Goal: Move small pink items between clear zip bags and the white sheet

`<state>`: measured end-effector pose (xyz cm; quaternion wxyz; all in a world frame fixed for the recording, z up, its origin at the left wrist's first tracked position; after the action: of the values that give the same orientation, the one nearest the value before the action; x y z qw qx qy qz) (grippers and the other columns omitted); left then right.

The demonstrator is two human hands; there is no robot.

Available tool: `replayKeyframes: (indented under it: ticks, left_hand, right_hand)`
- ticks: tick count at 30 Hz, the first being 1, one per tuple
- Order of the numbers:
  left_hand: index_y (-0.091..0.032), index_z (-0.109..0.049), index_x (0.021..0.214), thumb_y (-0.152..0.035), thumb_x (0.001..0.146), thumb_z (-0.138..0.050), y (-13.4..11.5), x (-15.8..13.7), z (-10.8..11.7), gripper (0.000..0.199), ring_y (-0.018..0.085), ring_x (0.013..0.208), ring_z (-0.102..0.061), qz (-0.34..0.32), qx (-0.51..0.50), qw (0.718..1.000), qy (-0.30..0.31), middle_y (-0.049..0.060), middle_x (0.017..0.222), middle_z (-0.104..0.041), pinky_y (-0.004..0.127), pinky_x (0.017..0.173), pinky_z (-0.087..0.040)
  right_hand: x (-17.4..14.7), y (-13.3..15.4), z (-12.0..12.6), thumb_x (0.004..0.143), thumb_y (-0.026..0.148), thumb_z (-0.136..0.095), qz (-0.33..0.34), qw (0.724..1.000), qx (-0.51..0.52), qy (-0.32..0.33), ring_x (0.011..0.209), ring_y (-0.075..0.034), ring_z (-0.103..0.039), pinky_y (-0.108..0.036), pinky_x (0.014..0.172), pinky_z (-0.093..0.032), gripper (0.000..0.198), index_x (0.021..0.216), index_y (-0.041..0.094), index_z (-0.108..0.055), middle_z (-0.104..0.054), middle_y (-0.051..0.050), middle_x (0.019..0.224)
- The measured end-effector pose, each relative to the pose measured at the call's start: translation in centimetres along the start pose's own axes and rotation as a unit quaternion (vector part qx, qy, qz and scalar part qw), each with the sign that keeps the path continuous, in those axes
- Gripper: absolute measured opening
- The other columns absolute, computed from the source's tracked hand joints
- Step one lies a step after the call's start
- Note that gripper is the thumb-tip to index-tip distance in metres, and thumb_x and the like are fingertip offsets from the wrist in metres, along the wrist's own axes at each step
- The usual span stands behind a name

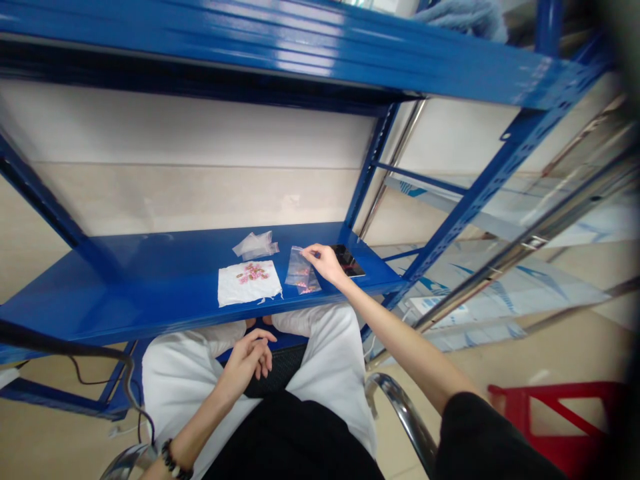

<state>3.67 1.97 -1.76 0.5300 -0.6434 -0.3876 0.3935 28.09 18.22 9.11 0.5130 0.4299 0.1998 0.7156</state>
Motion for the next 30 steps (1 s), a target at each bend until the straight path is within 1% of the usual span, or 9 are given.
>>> replayKeyframes:
  ticks: [3, 6, 9, 14, 18, 21, 25, 28, 30]
  left_hand:
    - [-0.013, -0.061, 0.1, -0.05, 0.088, -0.057, -0.7, -0.2, 0.0, 0.04, 0.012, 0.051, -0.058, -0.009, -0.013, 1.0, -0.006, 0.003, 0.065, -0.062, 0.018, 0.04, -0.039]
    - [-0.012, -0.063, 0.11, -0.047, 0.087, -0.06, -1.9, -0.6, -0.3, 0.042, 0.019, 0.077, -0.065, -0.034, -0.04, 0.999, -0.015, 0.013, 0.093, -0.068, 0.022, 0.052, -0.05]
    - [-0.011, -0.062, 0.118, -0.047, 0.089, -0.059, -2.5, -1.0, -0.7, 0.046, 0.026, 0.098, -0.064, -0.044, -0.098, 0.994, -0.027, 0.019, 0.117, -0.064, 0.029, 0.064, -0.055]
    - [-0.01, -0.066, 0.097, -0.045, 0.085, -0.065, -1.5, -1.1, 0.0, 0.037, 0.016, 0.069, -0.063, -0.019, -0.144, 0.983, -0.11, 0.01, 0.086, -0.067, 0.023, 0.053, -0.049]
    - [-0.012, -0.065, 0.086, -0.045, 0.081, -0.07, -0.8, -0.6, 0.8, 0.034, 0.013, 0.061, -0.06, 0.008, -0.118, 0.983, -0.137, 0.004, 0.073, -0.062, 0.02, 0.048, -0.045]
    - [-0.012, -0.066, 0.085, -0.044, 0.081, -0.07, -0.6, -0.3, 1.0, 0.033, 0.011, 0.058, -0.059, 0.017, -0.112, 0.985, -0.134, 0.003, 0.074, -0.061, 0.019, 0.047, -0.042]
    - [-0.012, -0.067, 0.094, -0.044, 0.081, -0.07, -0.2, -0.4, 1.3, 0.034, 0.011, 0.06, -0.059, 0.053, -0.131, 0.979, -0.149, 0.004, 0.077, -0.062, 0.02, 0.051, -0.043]
    - [-0.015, -0.065, 0.101, -0.043, 0.078, -0.072, -0.1, -0.5, 1.9, 0.037, 0.014, 0.069, -0.061, 0.069, -0.107, 0.971, -0.202, 0.006, 0.086, -0.066, 0.022, 0.056, -0.046]
    - [-0.017, -0.065, 0.102, -0.039, 0.075, -0.074, -0.3, -0.5, 2.5, 0.036, 0.016, 0.08, -0.062, 0.038, -0.05, 0.966, -0.25, 0.006, 0.095, -0.067, 0.024, 0.063, -0.048]
  right_hand:
    - [-2.8, 3.3, -0.5, 0.085, 0.041, -0.064, -0.037, 0.983, 0.181, -0.002, 0.076, -0.02, -0.067, -0.029, 0.069, -0.049, 0.025, 0.09, 0.017, -0.07, -0.072, -0.006, 0.081]
    - [-7.3, 6.4, -2.3, 0.081, 0.042, -0.068, -0.106, 0.939, 0.322, 0.054, 0.075, -0.02, -0.07, -0.027, 0.063, -0.05, 0.027, 0.097, 0.019, -0.067, -0.074, -0.007, 0.084]
    - [-11.8, 7.8, -4.8, 0.079, 0.04, -0.072, -0.166, 0.896, 0.393, 0.121, 0.073, -0.02, -0.071, -0.028, 0.063, -0.051, 0.027, 0.096, 0.021, -0.065, -0.074, -0.007, 0.082]
    - [-15.9, 5.9, -8.2, 0.075, 0.04, -0.076, -0.233, 0.865, 0.423, 0.134, 0.071, -0.02, -0.072, -0.024, 0.058, -0.05, 0.033, 0.096, 0.02, -0.06, -0.073, -0.004, 0.075]
    - [-16.9, 3.9, -9.4, 0.075, 0.041, -0.076, -0.29, 0.84, 0.437, 0.137, 0.07, -0.019, -0.071, -0.024, 0.056, -0.052, 0.034, 0.095, 0.019, -0.061, -0.07, -0.002, 0.075]
    - [-16.7, 3.1, -9.3, 0.077, 0.041, -0.074, -0.307, 0.832, 0.444, 0.127, 0.071, -0.016, -0.067, -0.024, 0.057, -0.052, 0.031, 0.094, 0.017, -0.066, -0.069, -0.004, 0.081]
    - [-16.3, 2.4, -9.4, 0.074, 0.041, -0.077, -0.33, 0.825, 0.43, 0.16, 0.067, -0.013, -0.063, -0.02, 0.054, -0.048, 0.031, 0.088, 0.015, -0.07, -0.069, -0.005, 0.078]
    - [-16.3, 2.0, -9.5, 0.071, 0.043, -0.079, -0.326, 0.835, 0.411, 0.164, 0.06, -0.011, -0.06, -0.02, 0.052, -0.045, 0.031, 0.079, 0.015, -0.068, -0.067, -0.002, 0.069]
    - [-16.2, 1.9, -9.5, 0.072, 0.045, -0.078, -0.314, 0.847, 0.396, 0.163, 0.056, -0.01, -0.058, -0.02, 0.051, -0.044, 0.032, 0.075, 0.015, -0.067, -0.065, -0.002, 0.065]
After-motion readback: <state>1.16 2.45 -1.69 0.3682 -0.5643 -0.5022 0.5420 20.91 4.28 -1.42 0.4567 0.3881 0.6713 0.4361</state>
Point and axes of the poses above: each hand's wrist, its own x-axis towards the middle knuckle, its own z-axis out of the back of the hand, y = z × x, the point moved 3 cm from there along x, towards the middle knuckle
